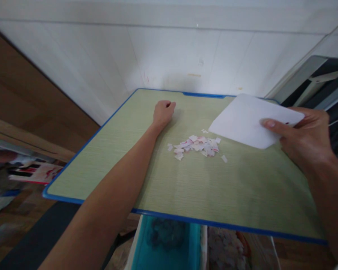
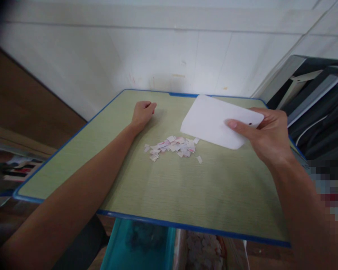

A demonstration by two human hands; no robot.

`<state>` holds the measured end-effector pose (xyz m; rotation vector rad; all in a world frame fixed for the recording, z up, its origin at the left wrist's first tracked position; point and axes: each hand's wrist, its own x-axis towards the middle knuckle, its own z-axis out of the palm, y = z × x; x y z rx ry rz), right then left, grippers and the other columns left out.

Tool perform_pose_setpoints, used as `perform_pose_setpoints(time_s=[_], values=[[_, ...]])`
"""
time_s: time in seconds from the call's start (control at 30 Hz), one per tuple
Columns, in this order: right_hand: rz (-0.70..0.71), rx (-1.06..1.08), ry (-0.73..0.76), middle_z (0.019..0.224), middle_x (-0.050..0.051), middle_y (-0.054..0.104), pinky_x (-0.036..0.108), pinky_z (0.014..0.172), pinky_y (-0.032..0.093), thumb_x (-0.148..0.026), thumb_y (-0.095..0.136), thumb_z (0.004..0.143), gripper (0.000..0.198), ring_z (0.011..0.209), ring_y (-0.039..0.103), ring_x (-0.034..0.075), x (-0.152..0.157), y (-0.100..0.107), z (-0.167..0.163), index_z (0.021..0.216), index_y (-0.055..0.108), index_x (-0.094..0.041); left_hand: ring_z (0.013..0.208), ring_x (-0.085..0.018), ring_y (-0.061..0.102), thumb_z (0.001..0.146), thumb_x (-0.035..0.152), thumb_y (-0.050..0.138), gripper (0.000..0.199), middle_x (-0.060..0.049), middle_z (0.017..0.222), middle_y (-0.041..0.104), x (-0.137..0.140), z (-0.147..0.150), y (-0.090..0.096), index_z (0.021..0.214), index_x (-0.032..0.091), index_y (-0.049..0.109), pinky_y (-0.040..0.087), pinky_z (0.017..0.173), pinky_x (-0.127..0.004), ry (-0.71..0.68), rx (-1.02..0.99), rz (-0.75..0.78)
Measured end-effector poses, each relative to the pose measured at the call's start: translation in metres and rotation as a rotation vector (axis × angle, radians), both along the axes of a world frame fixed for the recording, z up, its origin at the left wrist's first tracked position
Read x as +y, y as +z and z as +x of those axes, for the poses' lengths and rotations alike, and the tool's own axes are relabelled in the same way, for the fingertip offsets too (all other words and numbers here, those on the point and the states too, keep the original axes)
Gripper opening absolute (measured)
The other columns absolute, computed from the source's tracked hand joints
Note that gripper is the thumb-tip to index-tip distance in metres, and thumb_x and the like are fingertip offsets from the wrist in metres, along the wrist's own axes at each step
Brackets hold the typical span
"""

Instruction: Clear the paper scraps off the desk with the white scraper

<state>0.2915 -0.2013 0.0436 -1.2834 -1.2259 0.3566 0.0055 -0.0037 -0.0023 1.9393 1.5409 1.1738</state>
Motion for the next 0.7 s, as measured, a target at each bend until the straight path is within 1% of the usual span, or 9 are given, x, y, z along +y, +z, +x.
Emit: perform_pose_setpoints(time_s=[0.1, 0.2, 0.27, 0.33, 0.4, 0.43, 0.5, 0.57, 0.7], values=[[-0.007, -0.022, -0.028, 0.065, -0.004, 0.074, 0.026, 0.046, 0.044, -0.034, 0.093, 0.061, 0.018, 0.052, 0.058, 0.012, -0.002, 0.004, 0.008, 0.07, 0.08, -0.026, 0.058, -0.011, 0.033, 0.085, 0.029, 0.049, 0.038, 0.003, 0.051, 0.029, 0.0, 0.0, 0.0, 0.049, 0.021, 0.037, 0.021, 0.061, -0.031, 0.005, -0.003, -0.008], [-0.068, -0.181, -0.043, 0.059, -0.004, 0.068, 0.024, 0.043, 0.038, -0.038, 0.091, 0.065, 0.02, 0.049, 0.053, 0.011, -0.006, 0.01, 0.011, 0.067, 0.077, -0.023, 0.057, -0.011, 0.034, 0.085, 0.029, 0.048, 0.037, 0.003, 0.05, 0.033, -0.002, 0.0, 0.001, 0.051, 0.021, 0.041, 0.023, 0.061, -0.03, -0.002, -0.004, -0.021], [-0.166, -0.281, 0.01, 0.054, -0.004, 0.063, 0.023, 0.04, 0.034, -0.039, 0.088, 0.068, 0.022, 0.047, 0.05, 0.009, -0.009, 0.015, 0.007, 0.065, 0.075, -0.022, 0.058, -0.011, 0.035, 0.085, 0.029, 0.048, 0.036, 0.003, 0.051, 0.035, -0.003, 0.0, 0.002, 0.051, 0.021, 0.042, 0.024, 0.061, -0.029, 0.001, 0.003, -0.028], [-0.262, -0.311, 0.104, 0.051, -0.004, 0.06, 0.023, 0.038, 0.03, -0.04, 0.086, 0.07, 0.025, 0.044, 0.047, 0.009, -0.013, 0.02, 0.001, 0.063, 0.072, -0.021, 0.058, -0.012, 0.036, 0.085, 0.029, 0.048, 0.035, 0.003, 0.051, 0.036, -0.004, 0.0, 0.003, 0.051, 0.021, 0.042, 0.025, 0.061, -0.029, 0.008, 0.02, -0.036], [-0.294, -0.276, 0.175, 0.05, -0.004, 0.058, 0.022, 0.037, 0.029, -0.042, 0.086, 0.069, 0.028, 0.042, 0.045, 0.008, -0.015, 0.022, -0.005, 0.061, 0.069, -0.02, 0.059, -0.012, 0.037, 0.085, 0.029, 0.048, 0.035, 0.003, 0.051, 0.036, -0.004, 0.0, 0.004, 0.052, 0.021, 0.043, 0.026, 0.062, -0.029, 0.016, 0.037, -0.042], [-0.293, -0.254, 0.186, 0.049, -0.004, 0.058, 0.022, 0.037, 0.029, -0.042, 0.085, 0.069, 0.029, 0.042, 0.045, 0.008, -0.016, 0.022, -0.008, 0.06, 0.069, -0.021, 0.06, -0.012, 0.037, 0.085, 0.029, 0.048, 0.034, 0.003, 0.051, 0.037, -0.004, 0.0, 0.004, 0.052, 0.021, 0.043, 0.026, 0.062, -0.029, 0.018, 0.04, -0.045], [-0.278, -0.226, 0.164, 0.05, -0.005, 0.058, 0.022, 0.037, 0.03, -0.042, 0.086, 0.07, 0.03, 0.043, 0.046, 0.009, -0.015, 0.021, -0.009, 0.06, 0.068, -0.021, 0.059, -0.012, 0.037, 0.085, 0.029, 0.048, 0.034, 0.003, 0.051, 0.037, -0.003, 0.0, 0.004, 0.052, 0.021, 0.044, 0.026, 0.062, -0.029, 0.02, 0.037, -0.048], [-0.253, -0.207, 0.102, 0.052, -0.004, 0.06, 0.022, 0.039, 0.033, -0.042, 0.087, 0.07, 0.028, 0.044, 0.048, 0.009, -0.013, 0.018, -0.006, 0.062, 0.07, -0.021, 0.058, -0.012, 0.036, 0.085, 0.029, 0.048, 0.034, 0.003, 0.051, 0.036, -0.002, 0.0, 0.004, 0.052, 0.021, 0.044, 0.026, 0.061, -0.029, 0.016, 0.027, -0.05], [-0.242, -0.115, 0.009, 0.06, -0.001, 0.068, 0.024, 0.042, 0.039, -0.044, 0.088, 0.069, 0.025, 0.049, 0.054, 0.012, -0.007, 0.013, 0.007, 0.073, 0.078, -0.021, 0.058, -0.012, 0.036, 0.084, 0.03, 0.049, 0.035, 0.003, 0.051, 0.036, 0.0, -0.001, 0.003, 0.051, 0.021, 0.043, 0.025, 0.061, -0.029, 0.007, 0.005, -0.051]])
